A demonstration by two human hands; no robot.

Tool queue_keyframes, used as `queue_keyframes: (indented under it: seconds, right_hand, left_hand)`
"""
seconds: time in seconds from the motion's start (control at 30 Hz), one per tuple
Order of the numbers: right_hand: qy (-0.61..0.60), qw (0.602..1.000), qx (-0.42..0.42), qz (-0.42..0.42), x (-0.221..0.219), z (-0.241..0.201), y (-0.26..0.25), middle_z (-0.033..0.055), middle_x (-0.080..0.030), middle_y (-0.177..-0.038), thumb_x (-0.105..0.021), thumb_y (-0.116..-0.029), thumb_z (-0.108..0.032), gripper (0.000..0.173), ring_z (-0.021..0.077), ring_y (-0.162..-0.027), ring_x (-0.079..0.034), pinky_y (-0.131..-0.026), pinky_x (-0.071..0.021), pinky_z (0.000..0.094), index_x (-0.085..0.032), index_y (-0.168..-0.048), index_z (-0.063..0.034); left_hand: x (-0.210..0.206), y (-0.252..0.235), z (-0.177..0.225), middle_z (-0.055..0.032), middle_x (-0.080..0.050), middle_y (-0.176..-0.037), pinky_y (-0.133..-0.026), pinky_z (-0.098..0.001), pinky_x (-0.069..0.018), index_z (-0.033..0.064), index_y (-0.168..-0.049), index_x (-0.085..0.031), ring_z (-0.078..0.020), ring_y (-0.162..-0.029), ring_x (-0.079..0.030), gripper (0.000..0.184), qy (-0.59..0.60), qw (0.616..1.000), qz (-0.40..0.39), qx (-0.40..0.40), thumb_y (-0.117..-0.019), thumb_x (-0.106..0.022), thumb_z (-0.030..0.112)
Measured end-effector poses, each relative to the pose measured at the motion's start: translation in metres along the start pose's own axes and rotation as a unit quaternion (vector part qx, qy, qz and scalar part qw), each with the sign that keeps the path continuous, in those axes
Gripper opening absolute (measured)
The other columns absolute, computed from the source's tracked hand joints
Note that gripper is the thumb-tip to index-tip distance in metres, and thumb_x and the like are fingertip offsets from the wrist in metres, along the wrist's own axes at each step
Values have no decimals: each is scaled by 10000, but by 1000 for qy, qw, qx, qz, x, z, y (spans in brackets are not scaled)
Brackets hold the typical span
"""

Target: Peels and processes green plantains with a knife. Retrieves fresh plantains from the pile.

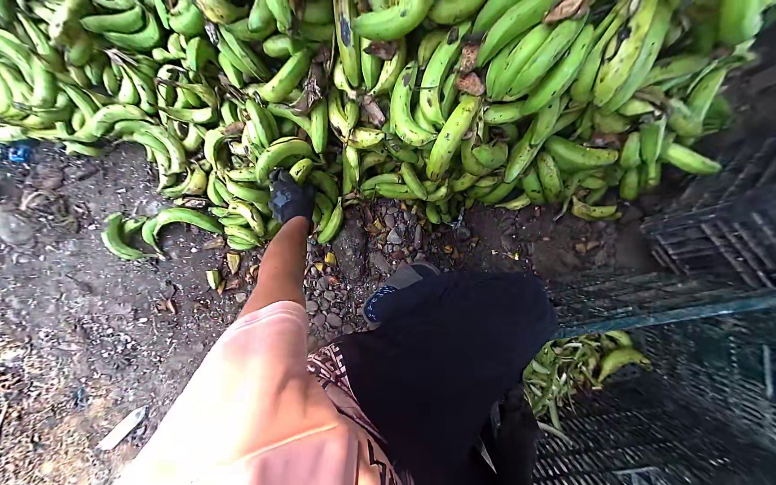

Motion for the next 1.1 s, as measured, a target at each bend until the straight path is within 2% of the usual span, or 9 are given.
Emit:
queue_keyframes:
  seconds: [0.33,0.43,0.53,0.63,0.73,0.87,0.93,1.03,1.1]
  right_hand:
    - [-45,998,-46,-2,4,0,1,193,-697,-1047,-395,-1089,-494,580,329,-973,-650,-865,-491,582,-690,-1180,-4]
    - [-91,996,-16,-9,1,11,-3,207,-697,-1053,-357,-1091,-514,602,317,-930,-678,-833,-538,568,-637,-1274,-13]
    - [-205,978,41,10,11,9,-7,188,-656,-1083,-404,-1103,-349,484,200,-812,-639,-754,-567,424,-533,-1404,8]
    - [-357,930,71,42,27,7,-16,-1,-629,-915,-485,-1078,-301,435,16,-582,-581,-546,-547,244,-473,-1410,-21]
    - [-465,880,89,43,44,6,-18,-79,-652,-740,-517,-1056,-210,380,7,-499,-583,-483,-538,209,-517,-1381,-14]
    - [-483,863,140,42,64,-2,-14,-72,-702,-713,-436,-1082,-236,339,16,-561,-645,-461,-504,183,-590,-1288,-15]
    - [-492,846,206,24,75,-14,-11,-52,-756,-873,-420,-1084,-245,348,15,-675,-687,-510,-531,178,-577,-1305,-26]
    - [-537,778,326,-30,93,-41,-13,21,-726,-1215,-528,-1043,-385,383,172,-1052,-712,-801,-622,335,-635,-1284,-107]
    - [-566,744,353,-40,111,-65,-16,38,-698,-1282,-651,-968,-419,417,217,-1066,-714,-773,-636,381,-672,-1272,-134]
  left_hand:
    - [32,41,-19,-295,-593,-1324,-1023,-668,-442,-4,-1403,-501,-458,-1262,-565,681,73,995,-68,3,-961,-565,509]
    - [66,43,-33,-308,-600,-1283,-1010,-693,-430,-19,-1341,-548,-478,-1239,-563,660,109,991,-70,-18,-939,-616,500]
    - [116,47,-27,-315,-596,-1264,-987,-708,-427,-38,-1286,-588,-479,-1214,-560,661,164,983,-74,-36,-856,-738,441]
    - [162,50,-18,-241,-651,-1145,-868,-593,-532,-34,-1266,-591,-364,-1005,-654,605,266,960,-74,-54,-836,-764,355]
    - [207,76,11,-78,-644,-937,-691,-403,-563,38,-1177,-615,-181,-753,-633,387,364,923,-90,-92,-895,-706,286]
    - [248,138,63,7,-629,-775,-564,-279,-554,88,-1055,-614,-97,-603,-613,185,354,904,-157,-182,-928,-668,211]
    - [261,179,93,27,-614,-695,-504,-243,-540,109,-994,-603,-80,-546,-597,93,328,885,-216,-249,-962,-635,191]
    - [268,239,142,-1,-634,-690,-475,-249,-546,94,-1007,-645,-97,-539,-611,85,294,834,-303,-355,-972,-588,146]
    - [263,286,179,1,-637,-686,-459,-247,-551,113,-1028,-665,-93,-527,-617,132,261,796,-348,-421,-954,-563,154]
Point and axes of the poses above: each hand's wrist, its own y-axis away from the middle knuckle, its own x-axis out of the back of the hand, z = x × y, the point moved 6 cm from there along -y, towards the middle knuckle
